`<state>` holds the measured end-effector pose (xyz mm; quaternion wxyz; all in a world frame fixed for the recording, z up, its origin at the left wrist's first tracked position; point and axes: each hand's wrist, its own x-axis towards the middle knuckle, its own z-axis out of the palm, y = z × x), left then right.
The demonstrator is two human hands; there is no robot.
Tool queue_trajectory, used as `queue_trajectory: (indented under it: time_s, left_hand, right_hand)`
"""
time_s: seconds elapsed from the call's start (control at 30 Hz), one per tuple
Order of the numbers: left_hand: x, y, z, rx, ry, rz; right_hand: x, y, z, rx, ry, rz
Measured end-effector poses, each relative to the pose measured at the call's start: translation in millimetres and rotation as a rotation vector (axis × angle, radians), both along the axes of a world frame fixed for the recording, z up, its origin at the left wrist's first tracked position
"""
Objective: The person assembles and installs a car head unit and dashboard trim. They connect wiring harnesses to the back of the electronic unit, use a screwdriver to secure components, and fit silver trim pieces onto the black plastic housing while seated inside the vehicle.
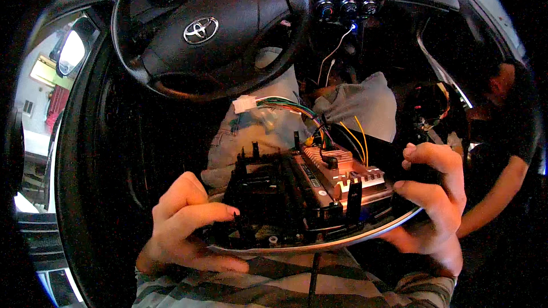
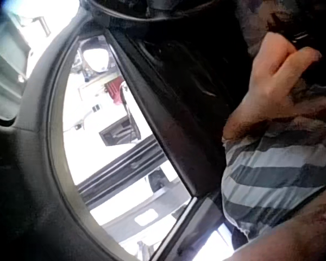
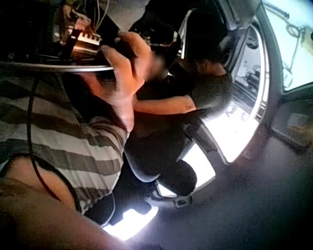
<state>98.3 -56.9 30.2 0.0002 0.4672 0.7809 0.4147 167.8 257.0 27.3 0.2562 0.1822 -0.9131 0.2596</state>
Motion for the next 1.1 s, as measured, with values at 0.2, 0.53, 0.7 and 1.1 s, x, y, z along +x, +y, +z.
queue_trajectory:
  time_s: [0.2,0.53,0.7,1.1]
  left_hand:
    - [10.8,10.5,-21.3,0.229,0.096,-0.016]
    - [5.5,6.8,-39.3,0.196,0.193,-0.251]
    - [-1.7,19.0,-50.5,0.264,0.112,-0.278]
    - [8.3,20.8,-44.5,0.273,0.066,-0.31]
  right_hand:
    - [5.3,5.5,-23.5,-0.272,-0.016,0.114]
    - [13.5,33.1,-60.2,-0.598,-0.038,0.462]
    - [9.0,28.7,-80.3,-0.599,0.116,0.411]
    - [13.3,50.2,-92.7,-0.752,-0.056,0.519]
